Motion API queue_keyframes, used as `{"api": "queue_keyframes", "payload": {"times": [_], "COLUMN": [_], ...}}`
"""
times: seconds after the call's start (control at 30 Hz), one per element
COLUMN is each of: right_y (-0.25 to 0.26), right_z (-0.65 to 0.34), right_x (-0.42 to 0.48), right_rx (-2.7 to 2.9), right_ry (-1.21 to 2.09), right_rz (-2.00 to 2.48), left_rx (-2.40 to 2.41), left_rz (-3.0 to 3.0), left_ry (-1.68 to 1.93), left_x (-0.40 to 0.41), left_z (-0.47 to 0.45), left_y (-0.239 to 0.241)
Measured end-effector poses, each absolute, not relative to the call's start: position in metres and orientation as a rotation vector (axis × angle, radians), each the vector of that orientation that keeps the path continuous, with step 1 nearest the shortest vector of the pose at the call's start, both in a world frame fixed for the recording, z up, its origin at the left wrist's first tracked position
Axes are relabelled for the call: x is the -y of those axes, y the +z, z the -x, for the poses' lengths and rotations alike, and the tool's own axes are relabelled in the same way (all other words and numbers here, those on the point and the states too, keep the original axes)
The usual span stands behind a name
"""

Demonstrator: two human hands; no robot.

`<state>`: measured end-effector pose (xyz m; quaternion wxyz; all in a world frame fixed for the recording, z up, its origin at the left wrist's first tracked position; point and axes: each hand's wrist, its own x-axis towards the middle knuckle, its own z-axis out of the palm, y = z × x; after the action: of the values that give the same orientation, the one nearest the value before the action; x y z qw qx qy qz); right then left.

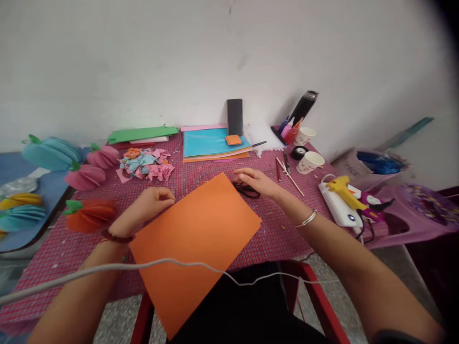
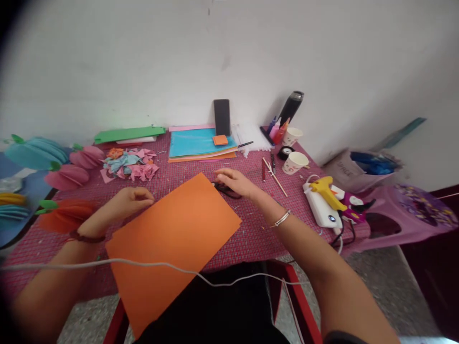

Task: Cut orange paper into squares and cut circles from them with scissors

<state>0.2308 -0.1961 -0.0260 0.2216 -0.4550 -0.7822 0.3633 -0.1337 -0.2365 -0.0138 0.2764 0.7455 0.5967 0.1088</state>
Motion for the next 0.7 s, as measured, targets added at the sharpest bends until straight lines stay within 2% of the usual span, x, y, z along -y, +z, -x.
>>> {"api": "queue_keyframes", "payload": {"times": [0.3,0.5,0.57,0.7], "right_y": [-0.05,-0.054,-0.051,-0.041], "right_z": [-0.253,-0.285,-0.289,-0.284], "right_x": [0.211,0.207,0.217,0.254], "right_rx": [2.429,2.326,2.308,2.334], "right_ry": [0.425,0.13,0.117,0.455], "right_rz": [1.447,1.706,1.632,1.261], "left_rx": [-1.666,-1.871,-1.828,-1.533], "left_rz": [-1.93,-1.931,-2.056,-2.443], "left_ry": [0.51,0.528,0.479,0.319], "left_x": [0.259,0.33,0.369,0.44], "left_z": [0.138,0.161,0.155,0.117], "left_y": [-0.019,0.0,0.0,-0.024]}}
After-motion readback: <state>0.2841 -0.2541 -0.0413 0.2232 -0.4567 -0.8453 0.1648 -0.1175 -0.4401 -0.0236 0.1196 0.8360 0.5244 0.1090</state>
